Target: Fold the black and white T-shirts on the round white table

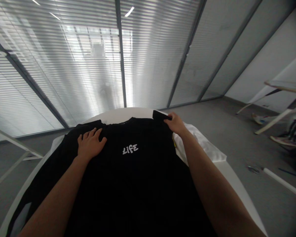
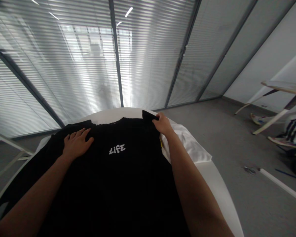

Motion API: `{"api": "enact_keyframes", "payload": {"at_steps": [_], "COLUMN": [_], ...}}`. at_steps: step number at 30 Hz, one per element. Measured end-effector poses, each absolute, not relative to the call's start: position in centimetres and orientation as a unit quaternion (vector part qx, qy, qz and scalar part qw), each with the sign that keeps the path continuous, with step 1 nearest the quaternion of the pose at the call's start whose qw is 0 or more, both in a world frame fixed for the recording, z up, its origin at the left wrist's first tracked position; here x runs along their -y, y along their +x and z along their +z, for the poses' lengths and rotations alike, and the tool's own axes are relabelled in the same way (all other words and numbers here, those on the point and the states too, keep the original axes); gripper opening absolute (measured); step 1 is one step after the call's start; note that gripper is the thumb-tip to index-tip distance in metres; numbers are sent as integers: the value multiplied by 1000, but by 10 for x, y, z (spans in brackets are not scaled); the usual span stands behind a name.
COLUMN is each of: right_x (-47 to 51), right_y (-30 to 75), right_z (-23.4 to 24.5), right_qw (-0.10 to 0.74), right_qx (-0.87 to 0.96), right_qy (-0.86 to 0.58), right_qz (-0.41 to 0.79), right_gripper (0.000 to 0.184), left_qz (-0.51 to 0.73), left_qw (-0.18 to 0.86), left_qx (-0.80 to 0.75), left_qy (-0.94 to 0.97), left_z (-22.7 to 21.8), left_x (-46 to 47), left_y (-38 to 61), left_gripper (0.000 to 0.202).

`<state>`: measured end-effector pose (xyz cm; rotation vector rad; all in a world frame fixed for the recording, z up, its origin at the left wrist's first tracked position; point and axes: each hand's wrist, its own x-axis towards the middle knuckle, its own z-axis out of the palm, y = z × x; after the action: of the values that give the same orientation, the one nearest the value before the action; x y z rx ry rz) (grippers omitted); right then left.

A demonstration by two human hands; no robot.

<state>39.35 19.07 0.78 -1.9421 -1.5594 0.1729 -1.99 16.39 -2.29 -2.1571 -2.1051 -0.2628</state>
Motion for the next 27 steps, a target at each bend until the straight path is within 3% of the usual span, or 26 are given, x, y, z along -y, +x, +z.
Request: {"api": "enact_keyframes", "payload": {"at_steps": [3, 8, 15, 18, 22, 27], "right_x": [-190, -184, -179, -178, -179, -179], "right_y": [409, 426, 414, 412, 422, 433], "right_z": [12, 9, 1, 1, 1, -4], "right_qw": [289, 283, 281, 258, 270, 269], "right_qx": [519, 477, 546, 559, 574, 597], "right_qy": [-800, -801, -744, -723, -723, -718], "right_qz": [87, 223, 264, 314, 273, 237], "right_gripper": [29, 20, 48, 44, 34, 49], "left_qz": [-89, -88, -88, -90, -91, -90], "left_qw": [61, 57, 66, 70, 71, 67], "left_qx": [692, 694, 693, 690, 689, 690], "left_qy": [-714, -712, -713, -714, -716, -715], "left_z": [-24, -25, -27, -28, -30, -31], "left_x": [-164, -165, -166, -167, -168, -169], "left_y": [-21, -21, -22, -23, -24, -25], "left_gripper": [61, 61, 62, 61, 62, 62]}}
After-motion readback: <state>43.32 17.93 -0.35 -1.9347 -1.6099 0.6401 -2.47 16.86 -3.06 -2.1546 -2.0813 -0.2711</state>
